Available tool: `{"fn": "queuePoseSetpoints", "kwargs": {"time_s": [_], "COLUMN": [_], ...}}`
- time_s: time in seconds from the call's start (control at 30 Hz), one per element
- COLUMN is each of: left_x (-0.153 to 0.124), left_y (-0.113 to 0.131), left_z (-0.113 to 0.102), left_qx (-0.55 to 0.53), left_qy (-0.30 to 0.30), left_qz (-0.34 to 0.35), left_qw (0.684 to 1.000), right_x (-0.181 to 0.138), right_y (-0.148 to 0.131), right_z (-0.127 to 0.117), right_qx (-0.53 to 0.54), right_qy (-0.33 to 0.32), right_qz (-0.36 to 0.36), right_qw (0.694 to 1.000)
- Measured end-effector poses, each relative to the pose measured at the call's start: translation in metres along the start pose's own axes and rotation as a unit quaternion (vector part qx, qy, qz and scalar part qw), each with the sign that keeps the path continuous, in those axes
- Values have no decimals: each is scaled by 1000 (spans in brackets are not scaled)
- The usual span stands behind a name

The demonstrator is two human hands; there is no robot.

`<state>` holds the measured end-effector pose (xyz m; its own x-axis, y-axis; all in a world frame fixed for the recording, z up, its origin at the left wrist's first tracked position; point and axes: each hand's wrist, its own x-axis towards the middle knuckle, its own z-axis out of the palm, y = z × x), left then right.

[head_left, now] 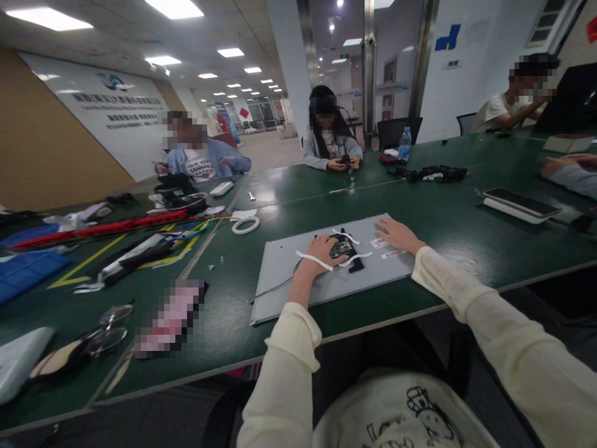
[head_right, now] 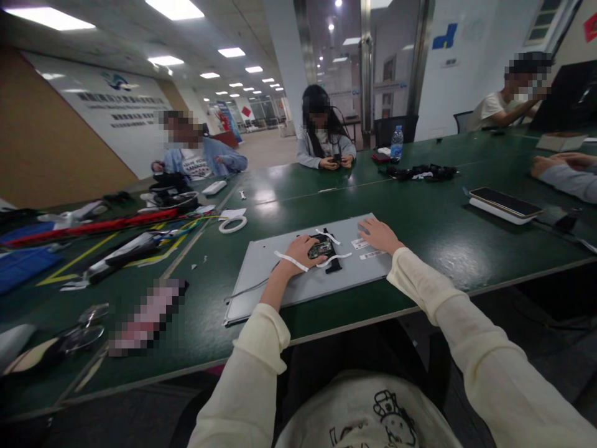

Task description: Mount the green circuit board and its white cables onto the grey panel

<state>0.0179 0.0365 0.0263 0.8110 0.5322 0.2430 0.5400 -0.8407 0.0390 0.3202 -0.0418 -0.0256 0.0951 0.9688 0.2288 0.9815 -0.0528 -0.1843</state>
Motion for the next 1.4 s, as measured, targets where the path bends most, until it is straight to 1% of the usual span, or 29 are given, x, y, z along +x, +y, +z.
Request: {"fn": "queuePoseSetpoints", "kwargs": {"time_s": [0.1,0.33,0.5,0.8,0.9,0.97,1.07,1.13,1.2,1.3,1.4], "left_x": [0,0,-2,3,4,5,10,17,25,37,42], "left_y": [0,-2,-1,0,2,4,5,5,3,2,1], "left_z": [-1,1,2,10,11,10,9,11,16,24,29], "left_qx": [0,9,-1,-15,-6,6,12,-1,-24,-55,-77], "left_qy": [5,10,17,23,33,51,73,77,75,58,21], "left_qz": [-1,-2,-6,-15,-26,-39,-57,-55,-45,-39,-42], "left_qw": [1000,1000,1000,1000,999,998,996,995,996,996,996], "right_x": [1,2,1,3,3,1,-1,-2,-3,-4,-6], "right_y": [0,-2,-4,5,7,5,-8,-25,-45,-69,-78], "right_z": [0,-3,-4,5,5,1,-10,-19,-24,-25,-20], "right_qx": [-1,0,-6,2,-2,-1,19,49,87,139,178], "right_qy": [6,-4,-6,-3,1,10,44,74,94,93,76], "right_qz": [-7,1,-7,-3,0,2,-4,-30,-74,-133,-173], "right_qw": [1000,1000,1000,1000,1000,1000,999,996,989,977,966]}}
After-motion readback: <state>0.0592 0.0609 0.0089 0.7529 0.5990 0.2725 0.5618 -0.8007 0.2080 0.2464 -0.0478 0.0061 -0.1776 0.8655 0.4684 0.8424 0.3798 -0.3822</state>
